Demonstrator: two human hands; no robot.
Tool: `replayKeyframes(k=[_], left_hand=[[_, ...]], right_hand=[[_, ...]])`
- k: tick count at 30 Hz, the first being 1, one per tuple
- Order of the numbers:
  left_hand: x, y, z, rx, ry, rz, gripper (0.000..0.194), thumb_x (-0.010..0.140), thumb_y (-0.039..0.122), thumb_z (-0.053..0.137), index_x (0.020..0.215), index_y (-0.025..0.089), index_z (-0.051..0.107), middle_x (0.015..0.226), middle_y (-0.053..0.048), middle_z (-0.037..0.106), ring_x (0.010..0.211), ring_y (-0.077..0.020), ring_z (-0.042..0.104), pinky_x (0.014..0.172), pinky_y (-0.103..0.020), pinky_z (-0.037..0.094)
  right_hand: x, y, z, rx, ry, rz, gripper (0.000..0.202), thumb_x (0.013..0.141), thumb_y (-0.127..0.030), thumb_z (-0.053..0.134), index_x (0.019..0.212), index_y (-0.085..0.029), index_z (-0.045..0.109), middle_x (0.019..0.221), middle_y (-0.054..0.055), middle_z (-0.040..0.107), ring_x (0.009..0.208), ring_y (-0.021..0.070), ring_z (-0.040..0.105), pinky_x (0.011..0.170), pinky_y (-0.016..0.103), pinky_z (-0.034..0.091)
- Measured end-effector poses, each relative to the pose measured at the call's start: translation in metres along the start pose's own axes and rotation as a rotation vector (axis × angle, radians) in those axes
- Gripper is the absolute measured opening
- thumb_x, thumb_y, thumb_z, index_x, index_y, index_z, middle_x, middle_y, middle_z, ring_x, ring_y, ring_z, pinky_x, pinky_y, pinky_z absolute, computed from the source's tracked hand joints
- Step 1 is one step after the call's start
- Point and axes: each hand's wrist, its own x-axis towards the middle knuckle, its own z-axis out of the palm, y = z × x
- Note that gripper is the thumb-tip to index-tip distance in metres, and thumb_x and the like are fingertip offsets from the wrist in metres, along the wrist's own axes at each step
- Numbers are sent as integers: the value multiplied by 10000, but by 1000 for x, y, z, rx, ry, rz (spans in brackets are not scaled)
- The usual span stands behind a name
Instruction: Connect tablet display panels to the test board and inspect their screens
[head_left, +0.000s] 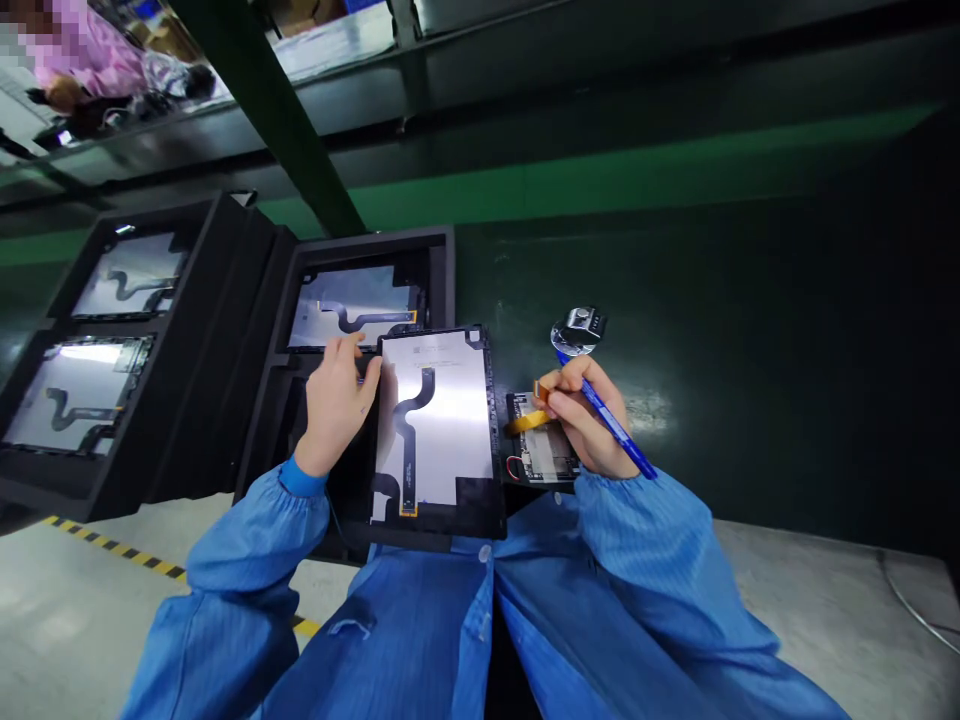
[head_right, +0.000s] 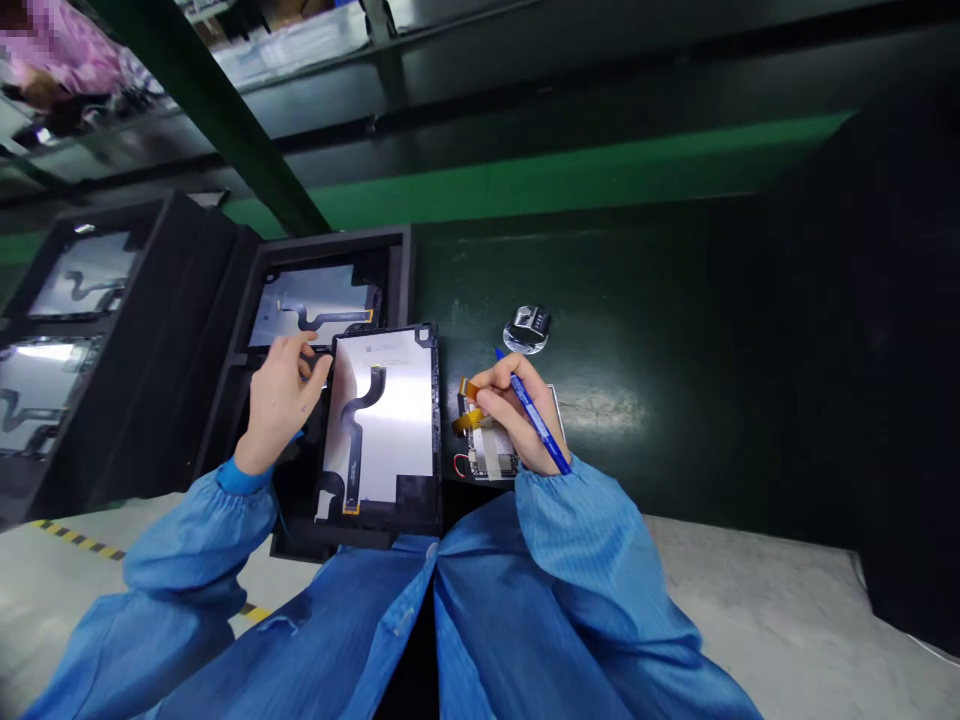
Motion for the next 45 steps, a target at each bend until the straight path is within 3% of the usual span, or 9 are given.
replayKeyframes(k=[2,5,12,15,20,23,29,37,45], left_hand=[[-4,10,-3,75,43,147,279,969,315,477,1105,147,653,1050,-125,646,950,-268,622,887,-427,495],[-5,27,0,1,-133,321,286,990,326,453,910,177,682,997,-117,646,978,-270,580,938,-437,469],[-10,39,-24,-775,-1036,224,548,1017,550,380,746,191,693,751,-94,705,724,-233,637,757,-367,478],[-26,43,-29,-1046,-1193,102,725,986,689,244,701,179,674,524,-43,541,452,-166,458,546,-349,393],[-46,61,-22,-1328,-976,-149,473,930,543,522,609,196,540,467,54,292,424,-100,212,466,-300,171],[-48,69,-20,-1497,-808,-330,427,908,538,546,648,199,534,496,69,263,443,-92,180,473,-279,164],[-49,69,-18,-1539,-754,-454,429,935,451,513,584,213,447,476,80,206,418,-82,170,452,-260,251],[-67,76,-5,-748,-169,-50,137,868,250,726,741,199,721,629,25,652,558,-104,540,553,-243,425],[-66,79,-2,-579,-119,63,135,863,224,713,736,190,742,650,21,715,575,-110,608,556,-223,474]], right_hand=[[-1,0,3,-35,-18,21,444,831,-495,760,846,-259,384,828,-16,658,669,141,601,627,278,505],[-4,-9,15,-60,-53,68,439,843,-506,764,854,-256,404,866,-1,692,734,157,667,668,285,538],[-13,-36,42,-96,-133,72,368,878,-455,768,842,-241,470,853,21,735,804,177,718,772,319,562],[-16,-37,44,-105,-143,46,327,892,-419,760,858,-239,489,853,19,739,783,165,715,758,306,552],[-17,-40,49,-158,-126,44,363,878,-481,759,852,-240,489,847,19,735,727,159,690,689,299,528],[-18,-42,53,-182,-119,46,387,874,-519,753,851,-243,483,825,12,736,658,145,653,617,290,489],[-20,-43,54,-185,-137,49,354,880,-462,768,851,-237,497,813,8,745,656,146,665,629,290,488],[-22,-44,55,-204,-137,-8,215,902,-228,730,858,-225,520,775,-25,700,652,120,651,637,247,476],[-22,-45,55,-261,-123,-44,207,891,-216,744,853,-220,541,747,-35,664,639,108,621,608,226,464]])
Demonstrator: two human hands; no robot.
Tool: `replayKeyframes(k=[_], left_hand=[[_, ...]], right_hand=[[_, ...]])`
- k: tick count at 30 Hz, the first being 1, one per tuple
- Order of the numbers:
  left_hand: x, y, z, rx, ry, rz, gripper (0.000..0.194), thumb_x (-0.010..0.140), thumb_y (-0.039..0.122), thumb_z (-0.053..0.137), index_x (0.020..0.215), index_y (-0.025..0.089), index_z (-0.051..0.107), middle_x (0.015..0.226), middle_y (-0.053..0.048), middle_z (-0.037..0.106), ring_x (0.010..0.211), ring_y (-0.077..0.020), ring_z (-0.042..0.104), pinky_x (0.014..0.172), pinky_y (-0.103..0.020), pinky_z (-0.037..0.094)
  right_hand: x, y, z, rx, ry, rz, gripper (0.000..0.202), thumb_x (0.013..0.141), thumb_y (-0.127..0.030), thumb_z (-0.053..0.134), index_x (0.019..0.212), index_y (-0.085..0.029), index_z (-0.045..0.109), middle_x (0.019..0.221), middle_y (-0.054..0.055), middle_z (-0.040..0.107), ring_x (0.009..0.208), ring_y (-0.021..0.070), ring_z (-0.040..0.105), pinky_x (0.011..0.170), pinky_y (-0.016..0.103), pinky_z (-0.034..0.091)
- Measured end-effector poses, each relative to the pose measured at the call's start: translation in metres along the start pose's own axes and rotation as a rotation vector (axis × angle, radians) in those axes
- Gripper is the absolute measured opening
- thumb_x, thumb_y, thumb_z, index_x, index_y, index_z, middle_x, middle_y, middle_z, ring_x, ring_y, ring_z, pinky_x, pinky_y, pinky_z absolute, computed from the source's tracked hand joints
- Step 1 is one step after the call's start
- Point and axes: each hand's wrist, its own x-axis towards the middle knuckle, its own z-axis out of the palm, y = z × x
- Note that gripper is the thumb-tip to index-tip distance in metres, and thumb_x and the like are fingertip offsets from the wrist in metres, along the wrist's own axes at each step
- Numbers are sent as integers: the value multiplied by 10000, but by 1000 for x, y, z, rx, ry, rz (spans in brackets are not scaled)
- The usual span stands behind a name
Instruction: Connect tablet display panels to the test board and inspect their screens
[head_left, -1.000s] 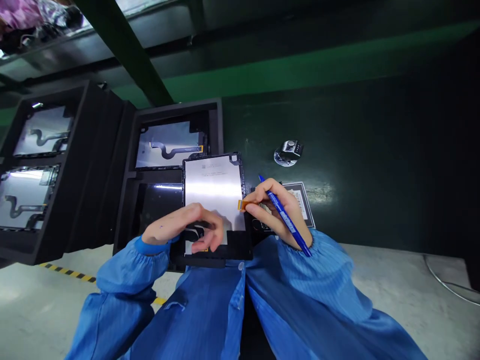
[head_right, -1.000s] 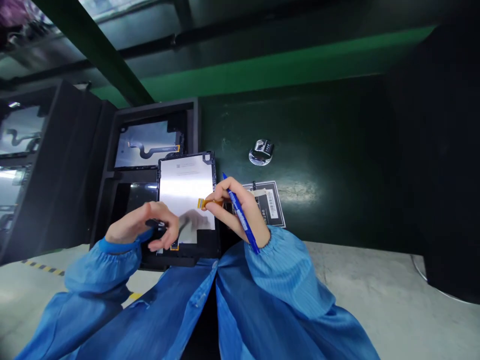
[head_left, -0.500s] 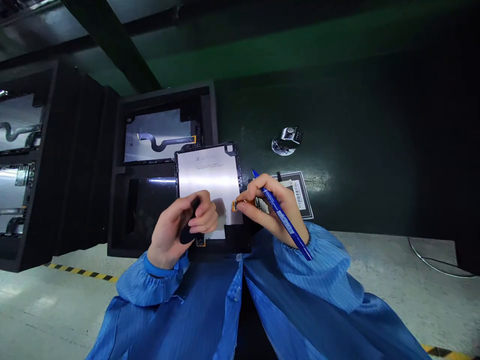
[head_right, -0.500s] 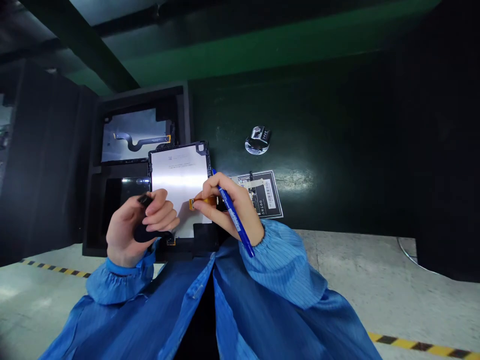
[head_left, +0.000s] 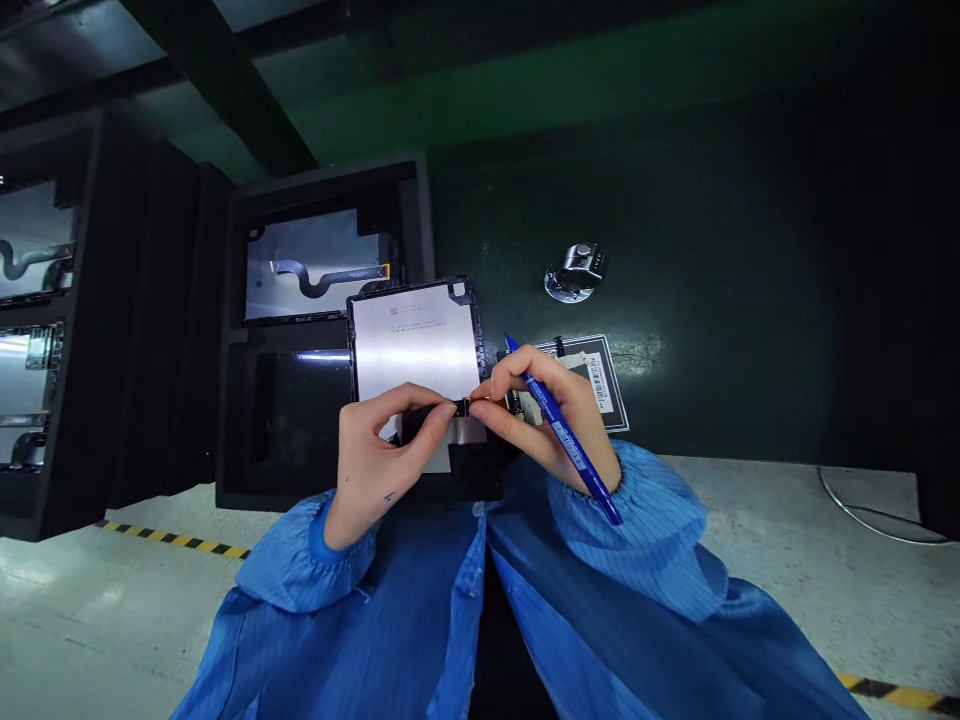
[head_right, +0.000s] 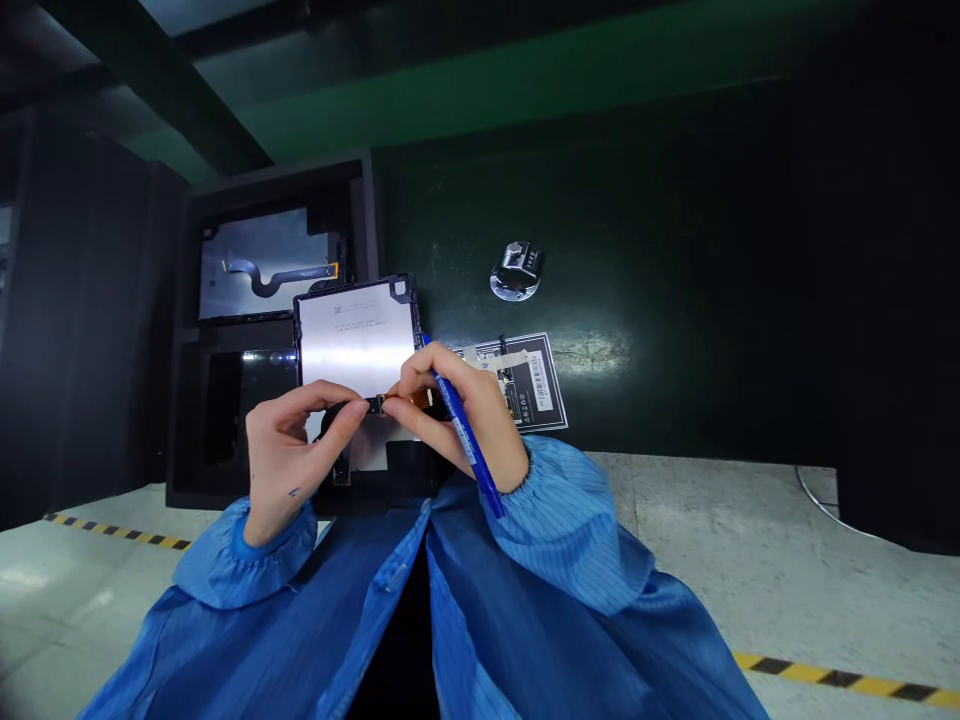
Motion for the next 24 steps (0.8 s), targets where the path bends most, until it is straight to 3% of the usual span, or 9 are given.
replayKeyframes(k=[4,15,24], left_hand=[[-1,-1,-1,21,27,16,138,864,219,710,733,192,740,645,28,710,571,-103,601,561,-216,474],[-1,0,1,33,-48,21,138,885,224,691,761,194,744,692,25,738,614,-107,638,591,-215,495],[-2,0,2,-23,-72,-38,156,897,253,676,774,194,752,688,12,734,602,-119,626,557,-233,481]], right_hand=[[0,-2,0,-17,-6,-11,217,900,-265,751,851,-216,545,736,-33,658,632,108,618,613,231,473],[-1,-3,-2,-108,9,-3,250,904,-359,758,831,-211,571,716,-28,634,625,114,592,597,242,471],[1,-2,-5,-101,-34,-13,223,905,-239,730,806,-214,532,770,-21,664,652,112,585,644,239,478]])
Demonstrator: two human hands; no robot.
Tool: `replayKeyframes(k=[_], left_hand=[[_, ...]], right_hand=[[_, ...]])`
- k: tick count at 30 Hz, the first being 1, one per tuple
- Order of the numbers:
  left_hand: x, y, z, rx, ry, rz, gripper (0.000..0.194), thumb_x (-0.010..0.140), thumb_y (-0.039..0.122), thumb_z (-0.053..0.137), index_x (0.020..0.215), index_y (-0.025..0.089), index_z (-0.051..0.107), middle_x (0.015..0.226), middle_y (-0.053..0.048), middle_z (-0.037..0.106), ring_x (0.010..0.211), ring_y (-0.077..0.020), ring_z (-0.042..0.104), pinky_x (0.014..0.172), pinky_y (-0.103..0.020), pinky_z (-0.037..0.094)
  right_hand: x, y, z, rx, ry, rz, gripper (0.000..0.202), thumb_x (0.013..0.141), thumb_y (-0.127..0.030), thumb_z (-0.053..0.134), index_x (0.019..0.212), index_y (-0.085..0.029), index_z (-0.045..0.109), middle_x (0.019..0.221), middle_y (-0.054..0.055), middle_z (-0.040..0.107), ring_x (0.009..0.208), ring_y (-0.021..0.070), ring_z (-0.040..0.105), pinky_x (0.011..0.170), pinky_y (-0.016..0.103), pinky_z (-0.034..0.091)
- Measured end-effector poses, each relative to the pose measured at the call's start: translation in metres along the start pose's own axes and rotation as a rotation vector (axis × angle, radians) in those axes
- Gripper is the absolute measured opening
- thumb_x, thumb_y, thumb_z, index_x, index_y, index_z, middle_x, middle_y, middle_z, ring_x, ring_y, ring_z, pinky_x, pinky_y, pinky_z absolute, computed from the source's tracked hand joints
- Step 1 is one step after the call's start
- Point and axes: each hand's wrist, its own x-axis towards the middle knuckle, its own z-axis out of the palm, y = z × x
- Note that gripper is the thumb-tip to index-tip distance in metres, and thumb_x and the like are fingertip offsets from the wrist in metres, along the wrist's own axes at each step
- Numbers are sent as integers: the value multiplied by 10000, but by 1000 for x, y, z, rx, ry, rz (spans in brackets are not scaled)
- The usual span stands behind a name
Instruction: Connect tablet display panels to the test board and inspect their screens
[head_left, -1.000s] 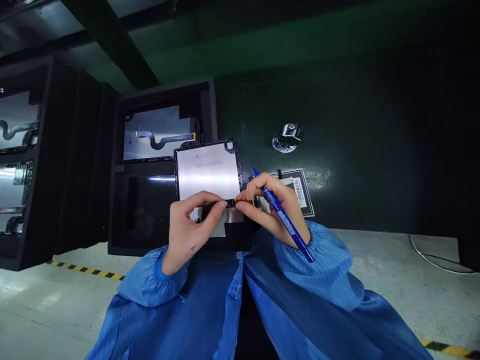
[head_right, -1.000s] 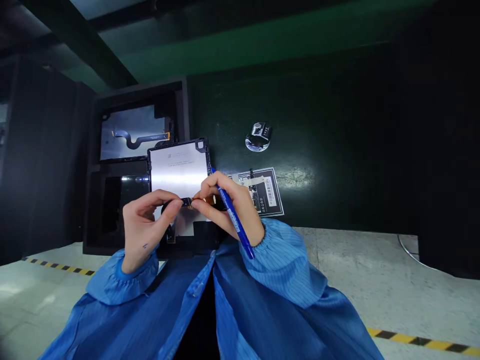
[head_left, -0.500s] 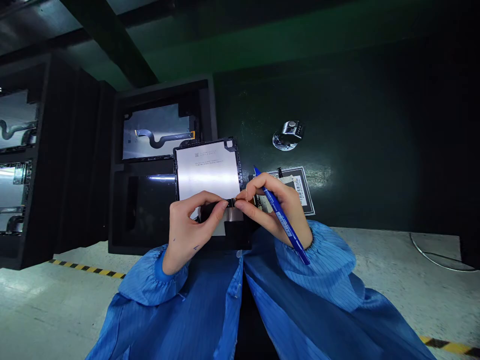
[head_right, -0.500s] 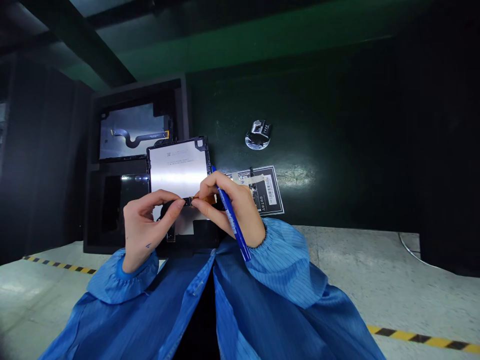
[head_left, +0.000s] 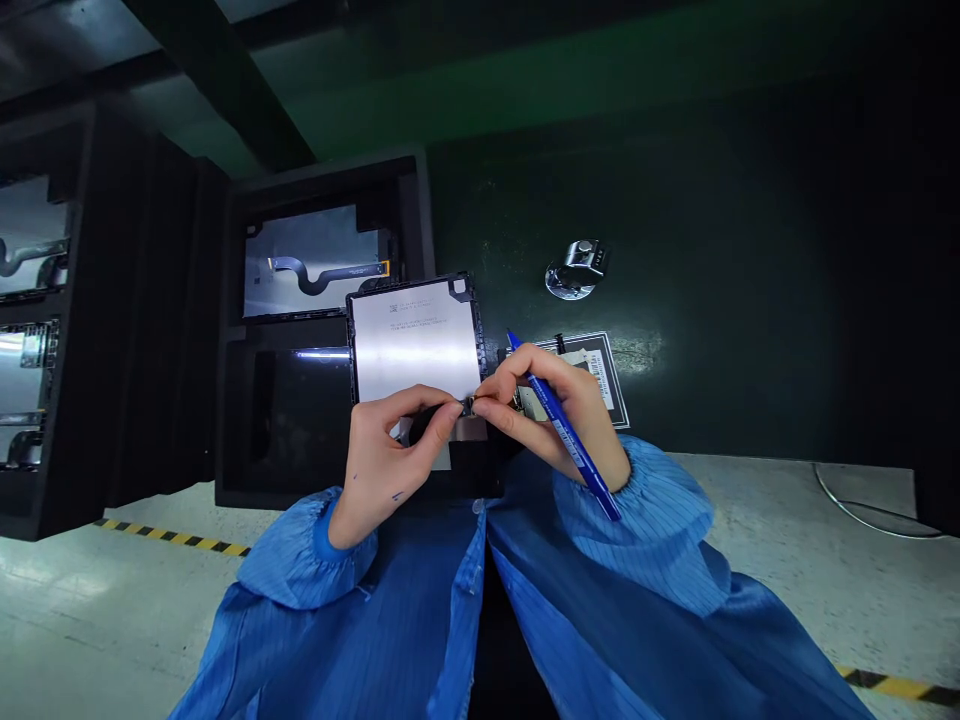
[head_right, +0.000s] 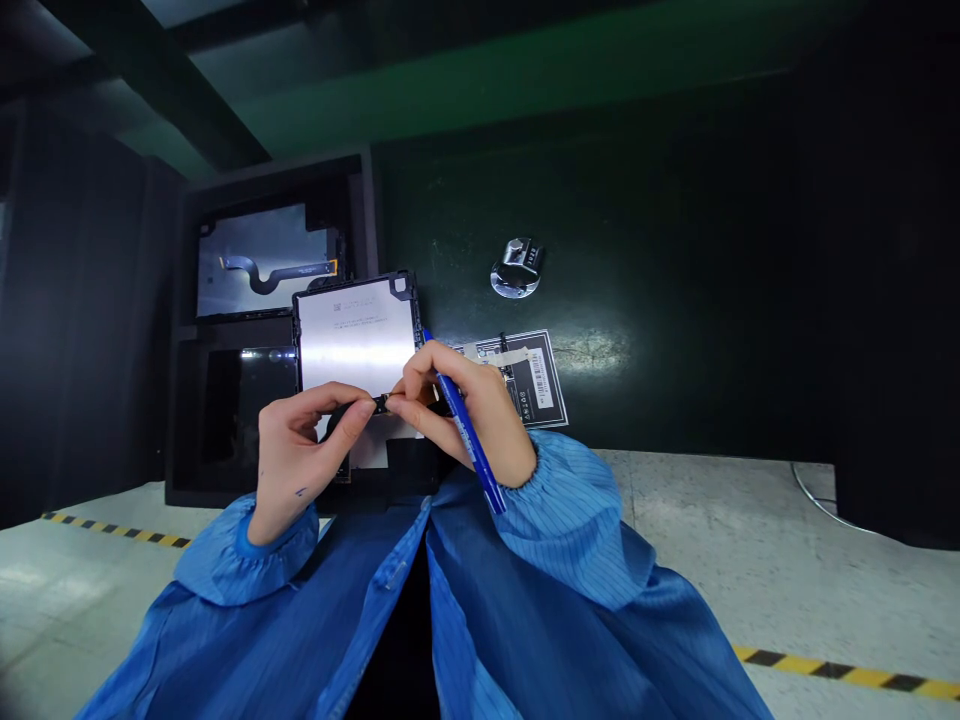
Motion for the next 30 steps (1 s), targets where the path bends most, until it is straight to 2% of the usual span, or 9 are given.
replayKeyframes(k=[7,10,13,17,20,23,26,28,30], left_hand=[[-2,1,0,-39,-47,-24,167,906,246,671,763,192,739,672,24,721,586,-107,604,545,-221,462],[-1,2,1,-59,-68,-43,163,915,249,667,779,195,741,689,22,725,598,-112,613,553,-224,465],[-4,1,-5,-38,-81,-53,185,933,271,657,782,201,737,646,32,688,575,-108,595,553,-225,461],[-22,-15,-31,163,135,-71,218,988,331,577,1038,205,748,991,-37,756,912,-171,691,809,-269,527],[-39,-37,-51,298,217,-290,379,968,419,596,1258,190,678,1114,-86,739,978,-217,697,833,-314,543],[-47,-57,-54,-19,80,-509,588,892,478,692,1394,192,581,1064,-84,754,911,-218,723,795,-311,577],[-44,-61,-45,-428,17,-588,633,818,427,790,1366,192,578,918,-53,767,775,-188,729,703,-270,595],[-42,-54,-38,-541,31,-569,534,785,366,831,1259,204,645,778,-8,743,638,-147,689,599,-223,568],[-40,-42,-35,-572,57,-504,446,764,314,853,1174,234,696,709,25,718,569,-117,655,548,-194,540]], right_hand=[[0,3,3,-3,-97,-6,243,888,-161,651,764,-219,450,767,-28,634,656,108,553,621,236,426],[1,7,11,85,-54,-24,313,865,-135,608,710,-228,352,722,-37,594,628,101,517,606,236,408],[0,9,15,138,-48,-24,307,884,-176,640,730,-230,379,739,-37,625,609,102,545,601,237,448],[-16,4,5,-150,120,-53,63,974,-234,594,1031,-247,615,1101,45,739,970,212,714,888,376,564],[-39,1,0,-429,219,-273,364,998,-177,509,1334,-296,581,1318,60,698,1231,260,656,1064,483,534],[-57,5,14,-562,36,-495,412,969,-236,623,1375,-282,575,1332,51,705,1210,241,681,1063,466,575],[-64,13,41,-733,-157,-467,480,924,-243,693,1387,-165,593,1436,121,623,1358,309,581,1116,506,543],[-64,17,56,-848,-156,-420,502,936,-147,647,1431,-131,564,1486,150,565,1421,321,510,1143,502,519],[-63,19,62,-878,-25,-441,475,958,-87,601,1424,-175,582,1450,128,599,1394,270,545,1142,433,529]])
